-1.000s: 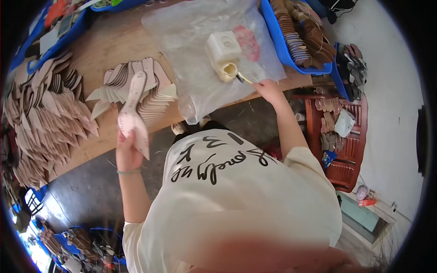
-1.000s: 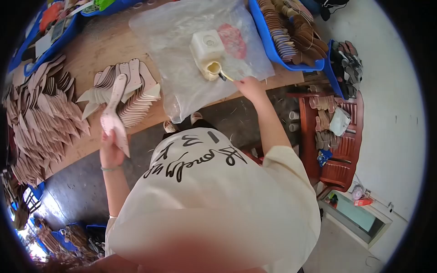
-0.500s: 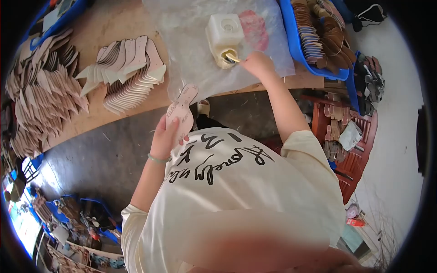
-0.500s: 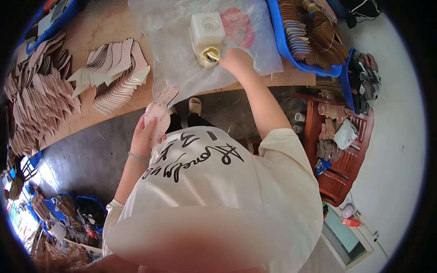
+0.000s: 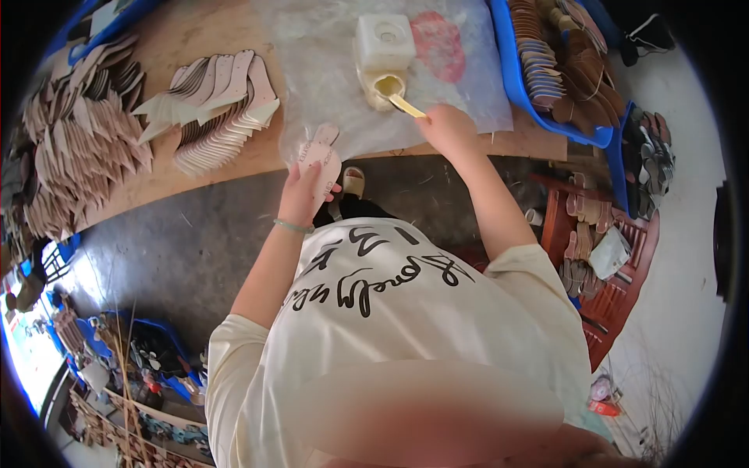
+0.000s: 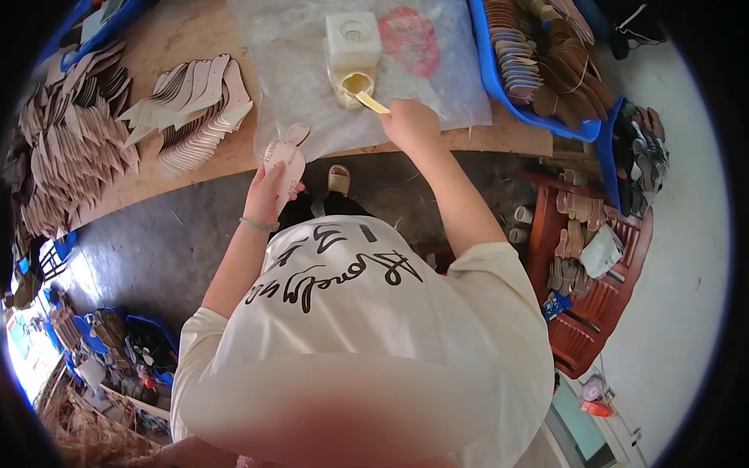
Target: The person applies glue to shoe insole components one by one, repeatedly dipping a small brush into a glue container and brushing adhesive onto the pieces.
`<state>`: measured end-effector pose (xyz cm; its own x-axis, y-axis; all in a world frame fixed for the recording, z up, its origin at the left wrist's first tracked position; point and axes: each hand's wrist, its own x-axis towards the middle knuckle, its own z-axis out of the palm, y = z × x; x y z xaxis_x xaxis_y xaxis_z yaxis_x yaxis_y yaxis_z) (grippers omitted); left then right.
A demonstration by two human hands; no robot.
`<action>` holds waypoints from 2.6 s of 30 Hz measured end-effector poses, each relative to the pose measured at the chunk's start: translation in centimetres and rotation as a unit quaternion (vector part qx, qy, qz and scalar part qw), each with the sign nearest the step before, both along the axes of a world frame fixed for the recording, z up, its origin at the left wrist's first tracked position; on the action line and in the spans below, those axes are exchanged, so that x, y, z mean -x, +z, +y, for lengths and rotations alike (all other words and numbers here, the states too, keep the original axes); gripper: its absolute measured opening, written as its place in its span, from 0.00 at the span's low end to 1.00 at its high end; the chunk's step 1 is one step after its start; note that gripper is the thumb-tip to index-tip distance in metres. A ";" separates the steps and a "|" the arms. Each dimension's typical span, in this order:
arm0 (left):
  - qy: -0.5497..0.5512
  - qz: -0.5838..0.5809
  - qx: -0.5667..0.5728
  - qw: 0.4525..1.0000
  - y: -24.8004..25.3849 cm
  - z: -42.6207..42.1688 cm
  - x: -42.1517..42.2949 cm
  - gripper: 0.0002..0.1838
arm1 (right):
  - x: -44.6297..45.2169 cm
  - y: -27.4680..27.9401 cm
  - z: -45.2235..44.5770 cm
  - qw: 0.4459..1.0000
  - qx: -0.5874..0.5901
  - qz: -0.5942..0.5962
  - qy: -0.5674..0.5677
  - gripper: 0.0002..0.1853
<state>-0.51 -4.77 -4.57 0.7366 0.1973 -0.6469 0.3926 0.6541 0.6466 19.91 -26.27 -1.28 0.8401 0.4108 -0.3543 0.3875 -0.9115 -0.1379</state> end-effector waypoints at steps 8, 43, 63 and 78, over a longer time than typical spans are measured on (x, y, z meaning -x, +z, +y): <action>-0.035 0.154 0.012 0.987 -0.7 -0.1 1.3 0.21 | 2.3 -2.0 -2.3 0.990 -0.134 0.029 -0.029 0.14; 0.096 0.203 0.093 0.970 -2.2 1.1 1.5 0.16 | 7.5 -6.6 2.2 0.954 -0.230 0.182 -0.060 0.19; 0.049 0.192 0.045 0.979 -2.8 2.2 1.8 0.18 | 3.8 -8.9 5.1 0.982 -0.137 0.127 0.009 0.20; -0.161 0.157 -0.328 0.918 -2.2 3.6 2.0 0.22 | 3.7 -4.6 8.3 0.941 -0.182 0.274 0.079 0.19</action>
